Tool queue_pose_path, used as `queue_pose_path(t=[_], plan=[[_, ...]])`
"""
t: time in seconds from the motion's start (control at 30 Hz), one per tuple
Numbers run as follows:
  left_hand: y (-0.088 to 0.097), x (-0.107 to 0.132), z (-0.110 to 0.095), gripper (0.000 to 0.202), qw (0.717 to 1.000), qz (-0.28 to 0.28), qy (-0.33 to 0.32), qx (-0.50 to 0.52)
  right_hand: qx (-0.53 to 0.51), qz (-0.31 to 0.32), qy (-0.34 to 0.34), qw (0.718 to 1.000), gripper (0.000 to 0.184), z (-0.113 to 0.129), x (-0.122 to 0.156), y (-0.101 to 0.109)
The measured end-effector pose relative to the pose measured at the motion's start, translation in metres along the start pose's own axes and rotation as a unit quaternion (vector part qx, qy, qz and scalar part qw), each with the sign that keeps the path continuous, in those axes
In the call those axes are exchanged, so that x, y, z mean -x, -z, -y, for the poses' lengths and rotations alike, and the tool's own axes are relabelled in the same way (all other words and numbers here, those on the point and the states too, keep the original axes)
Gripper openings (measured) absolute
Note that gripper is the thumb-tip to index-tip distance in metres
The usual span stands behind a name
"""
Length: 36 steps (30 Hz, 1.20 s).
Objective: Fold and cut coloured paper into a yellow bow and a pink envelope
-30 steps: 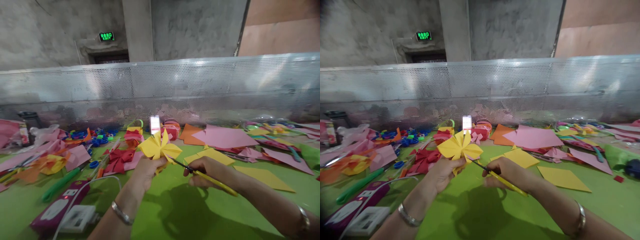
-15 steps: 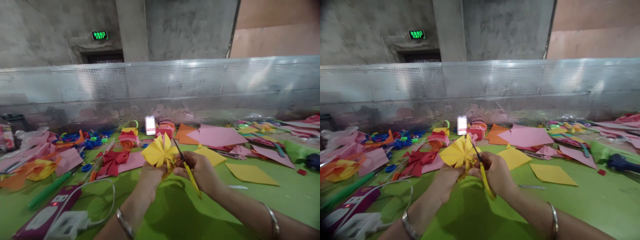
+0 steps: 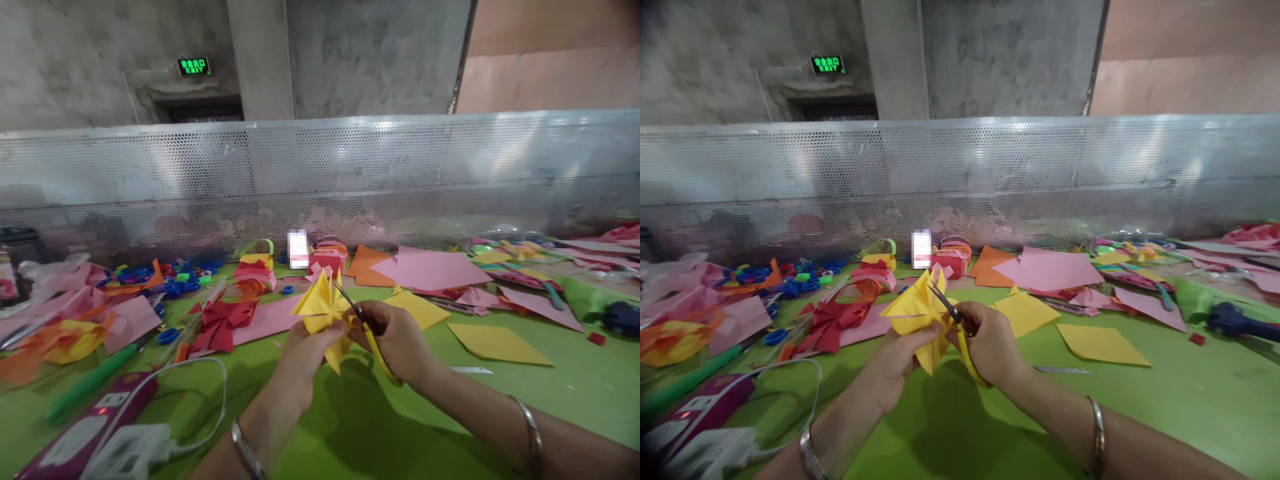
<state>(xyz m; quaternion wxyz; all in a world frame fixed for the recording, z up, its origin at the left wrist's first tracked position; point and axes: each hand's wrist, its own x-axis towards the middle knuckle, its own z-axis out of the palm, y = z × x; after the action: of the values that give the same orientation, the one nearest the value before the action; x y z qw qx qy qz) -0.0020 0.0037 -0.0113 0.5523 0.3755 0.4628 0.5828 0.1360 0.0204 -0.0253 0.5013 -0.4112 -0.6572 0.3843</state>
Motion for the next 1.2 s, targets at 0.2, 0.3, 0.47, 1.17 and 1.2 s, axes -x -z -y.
queue_pose_path(t=[0.2,0.3,0.47,1.17,1.2], plan=[[-0.002,-0.002,0.0,0.016,0.997,-0.065,0.021,0.029,0.025,-0.001,0.01,1.0,0.026,0.002,0.0,0.0],[-0.004,-0.002,0.0,0.024,0.994,-0.082,0.04,0.061,0.031,-0.004,0.011,0.999,0.028,0.003,0.001,-0.003],[0.0,-0.005,-0.008,0.025,0.986,-0.104,0.072,0.11,0.068,-0.012,-0.001,0.998,0.028,0.005,-0.002,0.007],[-0.005,0.0,0.0,0.021,0.986,-0.043,0.096,0.128,-0.026,-0.034,-0.043,0.998,0.028,0.011,-0.001,0.002],[-0.004,-0.001,0.0,0.022,0.987,-0.05,0.091,0.122,-0.022,-0.031,-0.041,0.998,0.029,0.012,-0.001,0.005]])
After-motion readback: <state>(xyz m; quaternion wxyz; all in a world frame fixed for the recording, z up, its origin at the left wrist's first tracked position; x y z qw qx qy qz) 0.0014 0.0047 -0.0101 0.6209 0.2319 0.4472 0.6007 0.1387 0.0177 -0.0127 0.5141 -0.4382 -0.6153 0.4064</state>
